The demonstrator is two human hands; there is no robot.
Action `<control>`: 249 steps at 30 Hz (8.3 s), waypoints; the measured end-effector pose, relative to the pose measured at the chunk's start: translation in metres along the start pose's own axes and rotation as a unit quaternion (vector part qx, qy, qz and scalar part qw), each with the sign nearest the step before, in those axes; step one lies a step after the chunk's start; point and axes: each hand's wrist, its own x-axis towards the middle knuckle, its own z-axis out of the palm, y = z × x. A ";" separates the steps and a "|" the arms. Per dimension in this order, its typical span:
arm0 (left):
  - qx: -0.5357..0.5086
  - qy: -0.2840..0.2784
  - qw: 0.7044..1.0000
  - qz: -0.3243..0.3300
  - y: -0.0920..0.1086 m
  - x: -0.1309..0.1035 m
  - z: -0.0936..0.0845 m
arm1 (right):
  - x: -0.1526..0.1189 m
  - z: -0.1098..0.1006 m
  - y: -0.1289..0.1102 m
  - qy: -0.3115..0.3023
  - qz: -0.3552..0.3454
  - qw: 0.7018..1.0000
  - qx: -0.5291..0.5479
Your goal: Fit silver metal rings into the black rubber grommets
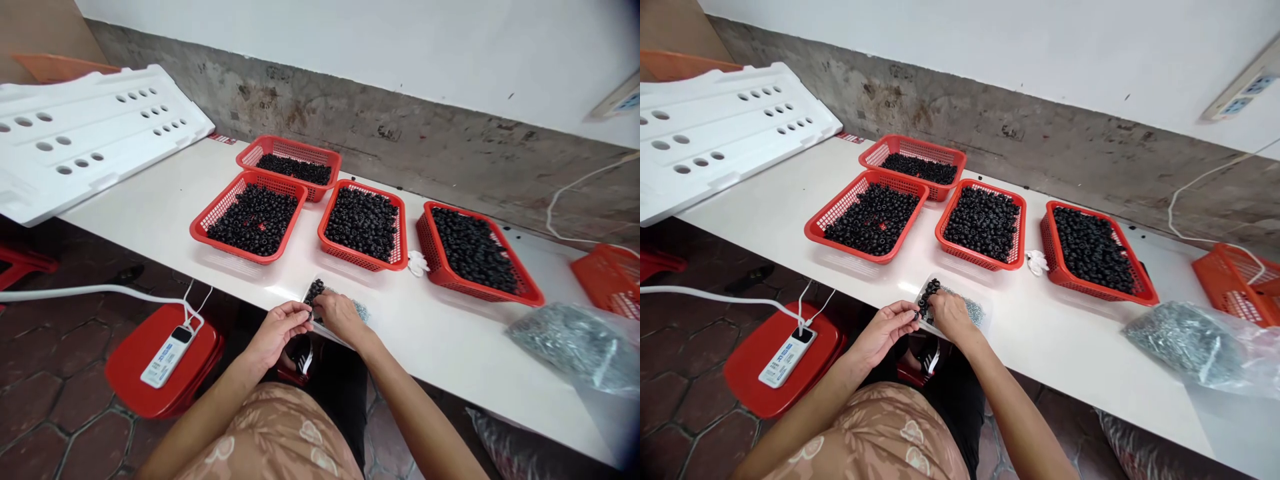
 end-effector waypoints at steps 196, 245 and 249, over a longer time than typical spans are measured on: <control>0.195 0.077 0.970 0.119 -0.006 -0.009 0.002 | 0.002 -0.051 0.053 0.223 0.094 0.968 0.059; 0.032 -0.001 0.999 0.032 0.000 -0.006 0.003 | -0.006 -0.001 0.005 -0.006 0.016 0.998 0.055; 0.055 -0.001 0.998 0.036 -0.002 -0.006 0.003 | -0.007 -0.001 0.010 0.025 0.009 0.992 0.123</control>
